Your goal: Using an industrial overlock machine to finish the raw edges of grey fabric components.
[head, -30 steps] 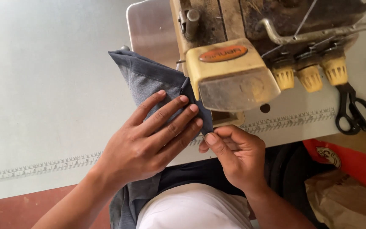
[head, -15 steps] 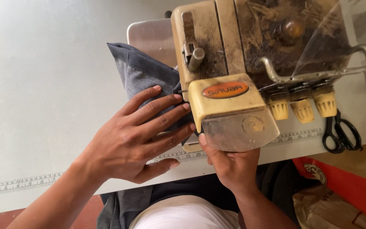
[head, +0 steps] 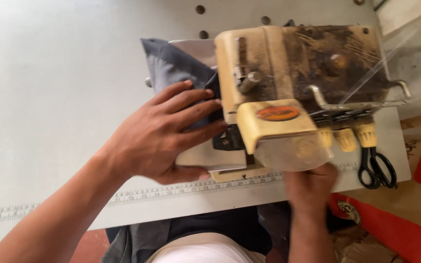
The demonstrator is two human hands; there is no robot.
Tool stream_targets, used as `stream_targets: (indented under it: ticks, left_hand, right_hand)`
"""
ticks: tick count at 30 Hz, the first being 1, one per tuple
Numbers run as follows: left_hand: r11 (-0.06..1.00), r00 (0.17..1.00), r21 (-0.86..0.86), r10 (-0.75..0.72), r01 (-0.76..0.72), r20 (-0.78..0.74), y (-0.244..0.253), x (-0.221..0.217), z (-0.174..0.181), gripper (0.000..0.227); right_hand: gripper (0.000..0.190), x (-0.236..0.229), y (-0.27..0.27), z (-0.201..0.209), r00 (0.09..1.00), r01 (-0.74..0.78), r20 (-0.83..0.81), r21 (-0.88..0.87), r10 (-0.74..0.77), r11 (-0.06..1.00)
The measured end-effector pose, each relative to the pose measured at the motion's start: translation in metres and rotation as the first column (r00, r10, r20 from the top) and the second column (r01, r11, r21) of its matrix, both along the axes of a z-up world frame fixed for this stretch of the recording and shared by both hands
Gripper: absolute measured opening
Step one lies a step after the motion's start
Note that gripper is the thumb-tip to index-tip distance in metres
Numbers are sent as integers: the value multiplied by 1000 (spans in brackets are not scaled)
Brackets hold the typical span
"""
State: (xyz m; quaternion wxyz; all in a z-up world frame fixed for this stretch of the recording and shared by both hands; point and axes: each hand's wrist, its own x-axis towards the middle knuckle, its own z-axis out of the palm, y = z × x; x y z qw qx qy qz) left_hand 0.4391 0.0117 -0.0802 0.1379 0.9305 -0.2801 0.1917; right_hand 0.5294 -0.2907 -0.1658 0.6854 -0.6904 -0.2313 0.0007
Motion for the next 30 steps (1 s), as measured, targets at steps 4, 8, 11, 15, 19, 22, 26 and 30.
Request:
stream_targets:
  ticks: [4,8,11,15,19,22,26,30]
  left_hand:
    - [981,984,79,176,-176,9,3,-7,-2,77]
    - [882,891,134,437,-451,125,-13,-29,3,76]
    - [822,823,44,566,-567,44,-23,-54,4,53]
    - [771,788,-177,614,-611,-44,-19,-73,8,43]
    - [760,769,-256,453,-598,-450,-1,-81,12,42]
    - [774,771,-292,361,-561,-525,8,-89,9,23]
    - [797,857,-369,331,-478,-394,15,-89,-10,15]
    - [787,834,-401,245,-469,-495,30,-71,-14,19]
  right_hand:
    - [19,67,-63,-17,749,546,632,-416,-200,727]
    - [48,97,-68,22,699,351,689,-563,191,748]
    - [38,145,-133,-35,626,462,703,-683,338,565]
    - [49,131,-145,-40,588,589,730,-682,349,433]
    - [37,80,-146,-2,777,569,606,-791,167,225]
    - [34,36,-131,30,964,263,229,-890,-133,373]
    - [21,5,-154,43,981,159,191,-899,40,408]
    - [34,-48,-88,86,844,417,477,-871,245,260]
